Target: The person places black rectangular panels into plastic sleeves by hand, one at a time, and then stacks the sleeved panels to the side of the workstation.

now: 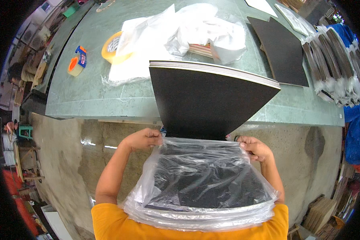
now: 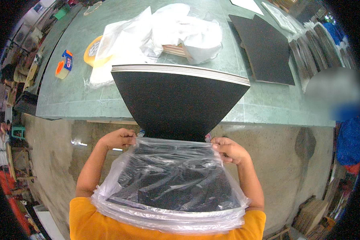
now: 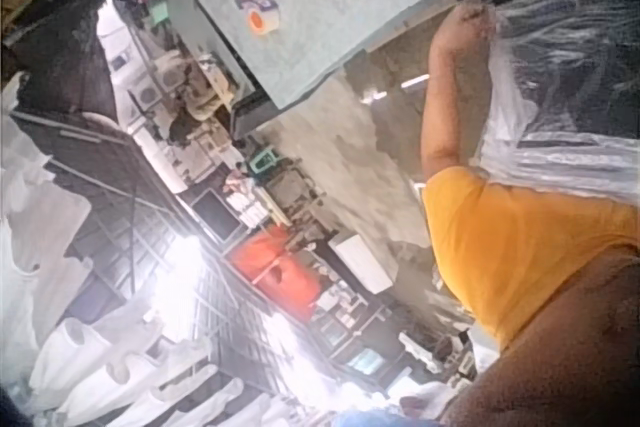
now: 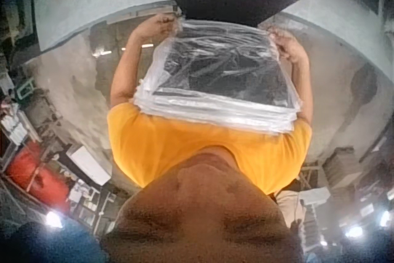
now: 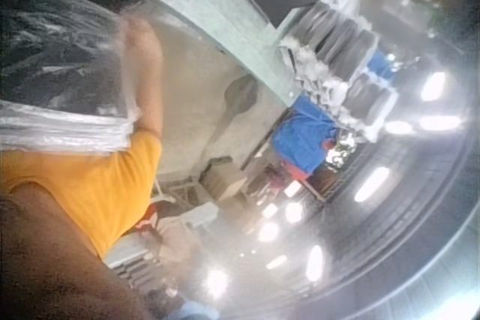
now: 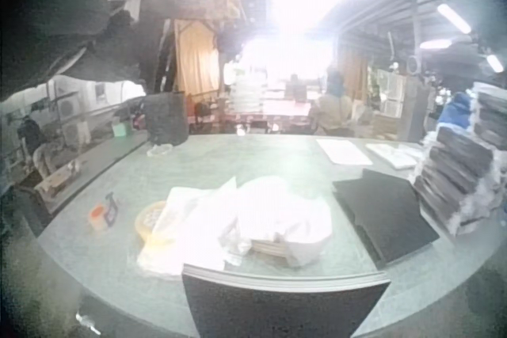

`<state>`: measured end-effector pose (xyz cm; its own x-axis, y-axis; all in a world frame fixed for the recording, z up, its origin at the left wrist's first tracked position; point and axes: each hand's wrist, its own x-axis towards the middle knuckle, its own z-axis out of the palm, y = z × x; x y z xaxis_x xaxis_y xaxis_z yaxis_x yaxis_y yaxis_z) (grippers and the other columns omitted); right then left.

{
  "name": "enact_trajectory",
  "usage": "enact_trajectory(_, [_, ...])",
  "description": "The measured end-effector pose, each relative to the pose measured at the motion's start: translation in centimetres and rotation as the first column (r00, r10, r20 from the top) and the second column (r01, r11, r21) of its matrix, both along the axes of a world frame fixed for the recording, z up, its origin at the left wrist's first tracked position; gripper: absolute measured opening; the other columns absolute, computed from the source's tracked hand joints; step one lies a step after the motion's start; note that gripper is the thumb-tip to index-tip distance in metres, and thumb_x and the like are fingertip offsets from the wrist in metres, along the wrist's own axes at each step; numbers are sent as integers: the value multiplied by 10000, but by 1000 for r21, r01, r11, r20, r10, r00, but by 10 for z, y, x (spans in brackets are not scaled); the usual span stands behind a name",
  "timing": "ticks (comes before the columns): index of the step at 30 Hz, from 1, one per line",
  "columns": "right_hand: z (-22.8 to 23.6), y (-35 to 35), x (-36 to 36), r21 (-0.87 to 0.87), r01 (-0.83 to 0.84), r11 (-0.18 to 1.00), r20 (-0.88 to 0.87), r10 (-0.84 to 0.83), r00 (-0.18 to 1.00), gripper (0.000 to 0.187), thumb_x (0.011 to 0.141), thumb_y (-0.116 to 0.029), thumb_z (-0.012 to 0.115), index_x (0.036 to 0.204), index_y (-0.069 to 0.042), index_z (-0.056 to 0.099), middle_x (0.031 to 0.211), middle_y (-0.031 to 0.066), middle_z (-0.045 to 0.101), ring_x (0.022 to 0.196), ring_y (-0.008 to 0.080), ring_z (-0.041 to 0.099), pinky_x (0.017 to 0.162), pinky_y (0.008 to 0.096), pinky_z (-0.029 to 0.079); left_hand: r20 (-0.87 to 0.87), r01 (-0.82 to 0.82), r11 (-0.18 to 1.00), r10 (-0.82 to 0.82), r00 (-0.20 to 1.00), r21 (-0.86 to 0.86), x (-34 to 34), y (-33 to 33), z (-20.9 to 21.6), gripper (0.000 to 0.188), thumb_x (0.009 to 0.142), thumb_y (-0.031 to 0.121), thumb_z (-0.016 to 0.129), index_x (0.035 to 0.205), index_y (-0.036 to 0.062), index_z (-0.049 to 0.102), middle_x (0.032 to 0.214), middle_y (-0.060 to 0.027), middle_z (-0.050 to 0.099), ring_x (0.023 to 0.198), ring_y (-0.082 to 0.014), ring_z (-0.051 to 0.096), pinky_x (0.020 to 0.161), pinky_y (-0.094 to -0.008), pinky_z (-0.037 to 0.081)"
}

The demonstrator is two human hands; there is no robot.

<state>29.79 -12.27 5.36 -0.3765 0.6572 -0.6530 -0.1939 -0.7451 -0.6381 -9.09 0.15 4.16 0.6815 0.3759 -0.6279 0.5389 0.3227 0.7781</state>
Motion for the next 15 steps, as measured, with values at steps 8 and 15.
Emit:
enact_trajectory(8, [-167, 7, 5, 162, 424, 891, 415, -451, 790, 193, 801, -196, 447, 869, -28, 513, 744, 105, 575, 670, 182, 551, 591, 288, 434, 100, -507, 711, 622, 777, -487, -9, -13, -125, 303, 777, 229, 595, 948, -9, 517, 724, -19, 516, 639, -87, 463, 546, -202, 373])
enact_trajectory(15, [-102, 12, -9, 263, -266, 928, 951, -202, 236, 268, 794, -236, 487, 831, 22, 553, 831, 239, 575, 828, 356, 563, 681, 396, 421, -238, -137, 753, 367, 899, 643, 4, -10, -58, 203, 751, 150, 597, 898, 13, 565, 873, -78, 585, 825, -156, 551, 708, -298, 437])
